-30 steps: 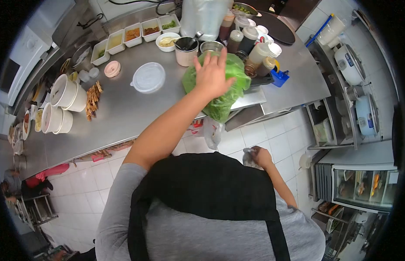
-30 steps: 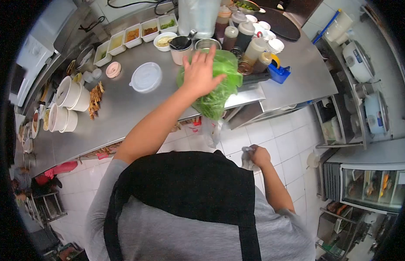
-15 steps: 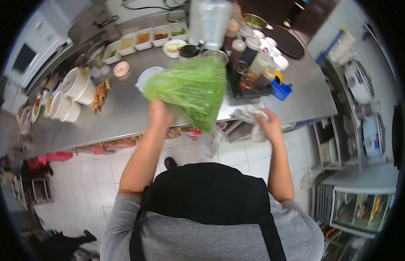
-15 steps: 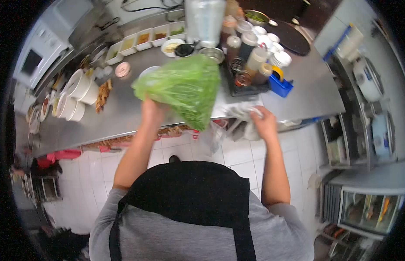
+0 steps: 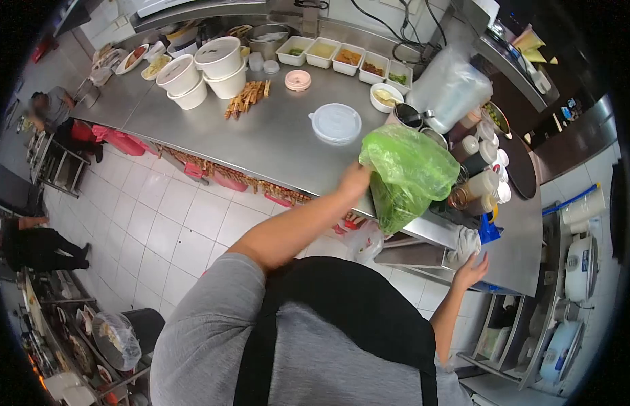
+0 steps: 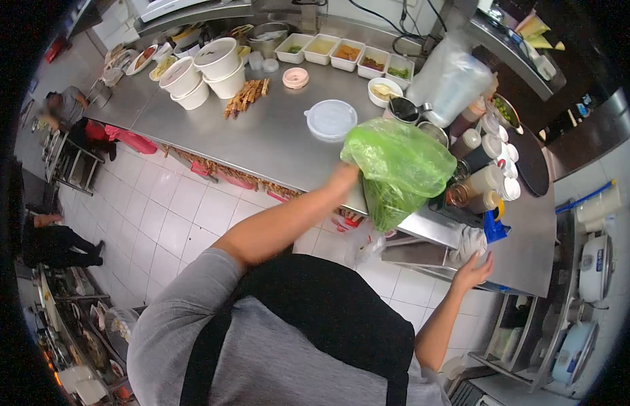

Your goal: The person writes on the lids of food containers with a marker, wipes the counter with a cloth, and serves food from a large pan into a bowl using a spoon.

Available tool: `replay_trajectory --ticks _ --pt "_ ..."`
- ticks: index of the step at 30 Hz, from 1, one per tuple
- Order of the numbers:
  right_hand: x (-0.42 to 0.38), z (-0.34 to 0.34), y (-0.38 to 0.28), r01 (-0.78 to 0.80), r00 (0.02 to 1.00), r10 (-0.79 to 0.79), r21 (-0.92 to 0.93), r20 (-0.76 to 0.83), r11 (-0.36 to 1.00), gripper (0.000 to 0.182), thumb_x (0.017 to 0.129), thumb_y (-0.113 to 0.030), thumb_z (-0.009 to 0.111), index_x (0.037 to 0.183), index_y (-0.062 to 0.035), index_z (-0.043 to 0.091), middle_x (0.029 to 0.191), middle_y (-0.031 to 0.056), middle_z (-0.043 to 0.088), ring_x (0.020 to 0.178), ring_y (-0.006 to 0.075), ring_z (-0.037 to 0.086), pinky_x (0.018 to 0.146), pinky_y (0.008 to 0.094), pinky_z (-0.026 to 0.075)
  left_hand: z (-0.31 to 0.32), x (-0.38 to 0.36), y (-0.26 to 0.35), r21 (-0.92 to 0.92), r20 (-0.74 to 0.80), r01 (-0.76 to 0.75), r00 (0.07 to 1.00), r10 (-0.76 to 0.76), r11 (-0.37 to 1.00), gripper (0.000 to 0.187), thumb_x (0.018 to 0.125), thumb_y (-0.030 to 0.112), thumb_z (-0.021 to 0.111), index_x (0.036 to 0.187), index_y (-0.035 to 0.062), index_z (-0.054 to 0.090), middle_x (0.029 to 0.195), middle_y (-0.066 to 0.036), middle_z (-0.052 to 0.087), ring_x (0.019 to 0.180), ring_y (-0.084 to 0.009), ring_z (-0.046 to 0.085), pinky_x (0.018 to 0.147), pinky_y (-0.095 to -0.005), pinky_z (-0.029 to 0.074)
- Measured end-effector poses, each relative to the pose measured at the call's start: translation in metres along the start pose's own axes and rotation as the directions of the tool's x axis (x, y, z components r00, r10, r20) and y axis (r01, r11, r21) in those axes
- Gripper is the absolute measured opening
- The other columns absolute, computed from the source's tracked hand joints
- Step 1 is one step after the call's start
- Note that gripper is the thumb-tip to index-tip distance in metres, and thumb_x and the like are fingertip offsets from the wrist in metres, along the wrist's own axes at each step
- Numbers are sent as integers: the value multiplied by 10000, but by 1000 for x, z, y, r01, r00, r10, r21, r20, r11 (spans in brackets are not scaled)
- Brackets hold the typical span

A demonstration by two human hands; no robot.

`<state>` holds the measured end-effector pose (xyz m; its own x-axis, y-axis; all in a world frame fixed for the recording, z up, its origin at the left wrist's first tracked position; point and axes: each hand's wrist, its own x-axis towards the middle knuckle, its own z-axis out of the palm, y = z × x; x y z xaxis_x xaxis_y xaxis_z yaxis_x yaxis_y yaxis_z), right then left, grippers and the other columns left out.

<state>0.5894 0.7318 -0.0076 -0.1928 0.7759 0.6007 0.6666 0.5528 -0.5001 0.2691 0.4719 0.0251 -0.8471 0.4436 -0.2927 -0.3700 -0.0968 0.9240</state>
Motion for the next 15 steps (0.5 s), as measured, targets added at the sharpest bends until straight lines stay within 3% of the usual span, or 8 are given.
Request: replay_trajectory --ticks 2,3,4,5,7,10,12,15 --pt "-25 -13 18 35 999 -37 -62 -39 997 413 875 -237 593 1217 -17 521 1233 221 487 1151 363 453 984 436 337 -54 34 18 449 -202 -35 969 139 893 736 801 526 586 1348 84 369 1345 -222 405 1251 -361 378 1045 -453 296" --pt "-37 -21 22 16 1000 -16 -67 -4 998 387 868 -214 596 1193 -13 534 1208 209 504 1134 354 464 975 437 340 -84 52 27 602 -358 -54 873 330 797 771 761 537 628 1333 82 382 1293 -243 436 1230 -376 384 1030 -459 306" --pt "-50 -30 22 -4 1000 7 -75 29 997 361 861 -192 600 1169 -10 547 1183 197 520 1117 345 474 967 437 344 -117 54 52 688 -398 -49 809 433 724 805 716 555 662 1321 95 394 1285 -260 411 1222 -397 364 1019 -464 307" --pt "-63 -39 19 20 997 -15 -58 78 998 337 857 -174 600 1148 -9 556 1157 193 530 1100 342 481 958 435 349 -149 68 66 781 -430 -41 688 584 623 819 700 502 710 1306 46 400 1288 -266 417 1252 -383 338 1045 -433 274" --pt "-89 -52 4 49 982 -38 -52 186 997 302 852 -149 600 1120 -12 569 1115 184 547 1076 338 488 949 431 353 -214 96 87 872 -482 234 559 674 430 872 674 595 672 1346 131 365 1345 -267 302 1250 -400 305 1015 -521 272" --pt "-129 -56 -36 54 934 -37 -37 355 998 249 852 -126 601 1075 -17 592 1049 166 575 1036 324 509 931 418 368 -261 114 114 806 -588 380 599 543 454 858 672 609 662 1369 216 351 1346 -239 318 1261 -380 293 998 -593 228" --pt "-155 -51 -68 41 888 -48 26 458 999 190 850 -104 602 1017 -15 621 979 151 599 981 302 545 895 396 405 -266 125 123 871 -486 331 693 532 364 832 678 606 653 1372 259 351 1357 -212 315 1270 -366 279 983 -609 214" --pt "-185 -38 -135 -180 788 32 180 615 967 126 835 -78 618 934 -9 655 865 137 635 855 261 604 791 363 468 -260 135 130 903 -417 292 768 486 314 814 691 590 644 1380 276 346 1367 -179 309 1278 -342 267 969 -599 220"
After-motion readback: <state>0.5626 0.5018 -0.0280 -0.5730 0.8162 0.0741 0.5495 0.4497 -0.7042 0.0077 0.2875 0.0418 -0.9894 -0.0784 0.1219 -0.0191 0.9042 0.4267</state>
